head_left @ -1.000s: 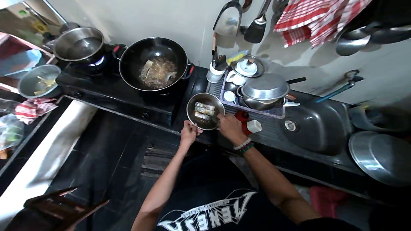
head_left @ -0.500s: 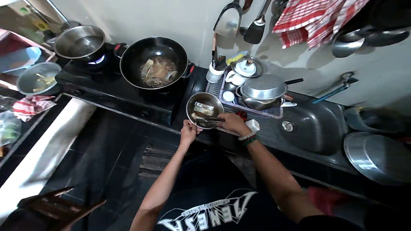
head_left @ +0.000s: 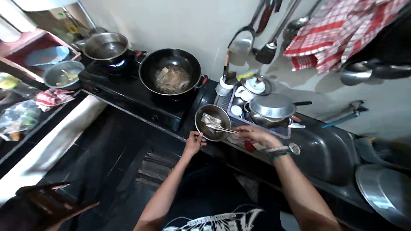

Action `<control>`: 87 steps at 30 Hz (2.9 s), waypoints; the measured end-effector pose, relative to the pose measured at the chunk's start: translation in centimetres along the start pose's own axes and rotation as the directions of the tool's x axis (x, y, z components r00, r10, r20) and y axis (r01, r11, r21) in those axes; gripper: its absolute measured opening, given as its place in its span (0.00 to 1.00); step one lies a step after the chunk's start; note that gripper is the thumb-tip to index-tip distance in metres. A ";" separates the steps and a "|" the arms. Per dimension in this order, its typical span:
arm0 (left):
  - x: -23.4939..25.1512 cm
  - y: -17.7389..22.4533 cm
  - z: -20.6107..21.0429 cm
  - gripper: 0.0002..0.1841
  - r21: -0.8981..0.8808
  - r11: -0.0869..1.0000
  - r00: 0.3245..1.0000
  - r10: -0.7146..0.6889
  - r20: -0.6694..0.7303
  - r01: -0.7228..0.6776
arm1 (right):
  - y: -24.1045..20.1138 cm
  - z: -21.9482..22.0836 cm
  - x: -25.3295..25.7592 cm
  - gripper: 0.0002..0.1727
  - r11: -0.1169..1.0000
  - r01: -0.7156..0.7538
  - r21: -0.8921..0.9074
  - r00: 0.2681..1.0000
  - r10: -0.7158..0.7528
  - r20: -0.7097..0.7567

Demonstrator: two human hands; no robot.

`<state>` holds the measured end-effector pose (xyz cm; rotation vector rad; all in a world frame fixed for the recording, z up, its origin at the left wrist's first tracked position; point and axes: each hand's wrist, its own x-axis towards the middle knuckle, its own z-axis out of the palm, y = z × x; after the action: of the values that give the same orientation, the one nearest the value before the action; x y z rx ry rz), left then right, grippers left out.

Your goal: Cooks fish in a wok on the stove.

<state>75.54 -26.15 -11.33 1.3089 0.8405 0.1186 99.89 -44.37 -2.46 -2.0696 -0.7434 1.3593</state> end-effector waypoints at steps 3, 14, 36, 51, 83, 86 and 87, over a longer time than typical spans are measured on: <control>-1.4 0.1 -1.7 0.24 0.051 0.997 0.996 -0.055 0.068 0.051 | -4.6 -3.4 -1.9 0.20 0.995 0.086 -0.051 0.996 -0.086 0.010; -10.5 -5.9 -10.0 0.19 -0.158 0.985 0.984 -0.093 -0.150 0.069 | -26.4 -7.8 4.8 0.18 0.857 0.227 -0.462 0.935 -0.325 -0.145; -19.4 -14.0 -21.1 0.19 -0.441 0.893 0.840 -0.304 -0.450 0.087 | -35.9 7.1 13.5 0.16 0.563 -0.194 -0.803 0.906 -0.211 -0.367; -16.3 -9.9 -21.5 0.18 -0.132 0.983 0.939 -0.163 -0.304 0.128 | -28.8 1.2 2.8 0.23 0.756 -0.087 -0.648 0.757 -0.373 -0.536; 1.0 1.0 4.7 0.27 -0.210 0.977 0.985 -0.076 -0.156 0.042 | -3.4 6.0 -1.3 0.23 0.795 -0.172 -0.582 0.936 -0.052 -0.348; 0.8 0.7 5.1 0.27 -0.235 0.971 0.983 -0.076 -0.168 0.035 | -3.1 6.9 -0.5 0.23 0.766 -0.179 -0.618 0.923 -0.088 -0.375; 0.8 0.6 5.2 0.27 -0.241 0.970 0.982 -0.072 -0.172 0.029 | -3.1 7.3 -0.1 0.23 0.766 -0.183 -0.617 0.915 -0.098 -0.392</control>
<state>79.44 -29.69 -11.08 1.0614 0.9811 0.2922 92.64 -41.24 -2.68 -2.7978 -1.0827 0.6685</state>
